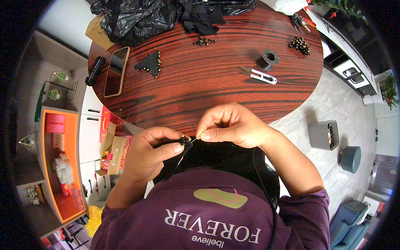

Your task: Manually assembling small components by inserting metal studs into triangular fabric pieces.

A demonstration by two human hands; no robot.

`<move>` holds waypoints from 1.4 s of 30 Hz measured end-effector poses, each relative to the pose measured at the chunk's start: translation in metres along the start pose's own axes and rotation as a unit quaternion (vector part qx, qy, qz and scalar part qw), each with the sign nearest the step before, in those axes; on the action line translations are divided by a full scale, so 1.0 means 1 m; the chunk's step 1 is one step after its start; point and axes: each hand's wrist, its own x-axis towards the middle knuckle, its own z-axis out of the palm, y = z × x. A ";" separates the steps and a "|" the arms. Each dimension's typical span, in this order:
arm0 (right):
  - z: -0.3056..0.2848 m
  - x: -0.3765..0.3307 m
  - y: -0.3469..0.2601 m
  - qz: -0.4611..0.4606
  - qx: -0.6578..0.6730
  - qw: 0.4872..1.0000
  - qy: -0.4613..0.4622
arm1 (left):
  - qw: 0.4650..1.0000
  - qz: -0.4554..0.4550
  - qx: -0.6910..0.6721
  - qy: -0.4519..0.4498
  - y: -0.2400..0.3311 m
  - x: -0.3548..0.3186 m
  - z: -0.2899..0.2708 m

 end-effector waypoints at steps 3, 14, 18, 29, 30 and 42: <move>0.001 0.001 -0.001 0.000 0.004 1.000 0.001 | 1.000 0.008 0.002 -0.004 -0.002 0.001 -0.001; 0.004 0.001 0.006 0.012 0.044 0.999 -0.001 | 1.000 0.019 0.005 -0.017 -0.004 0.006 0.000; 0.010 0.002 -0.006 -0.012 -0.010 1.000 0.006 | 0.998 0.017 -0.044 -0.038 -0.008 0.009 -0.004; 0.042 -0.004 -0.023 -0.196 -0.557 0.802 0.085 | 0.998 0.030 -0.018 -0.056 -0.015 0.017 -0.005; 0.043 -0.004 -0.024 -0.197 -0.558 0.802 0.086 | 0.998 0.031 -0.018 -0.057 -0.015 0.017 -0.003; 0.044 0.007 0.000 -0.441 -0.711 0.527 0.151 | 0.982 -0.019 -0.188 -0.024 -0.026 0.014 0.005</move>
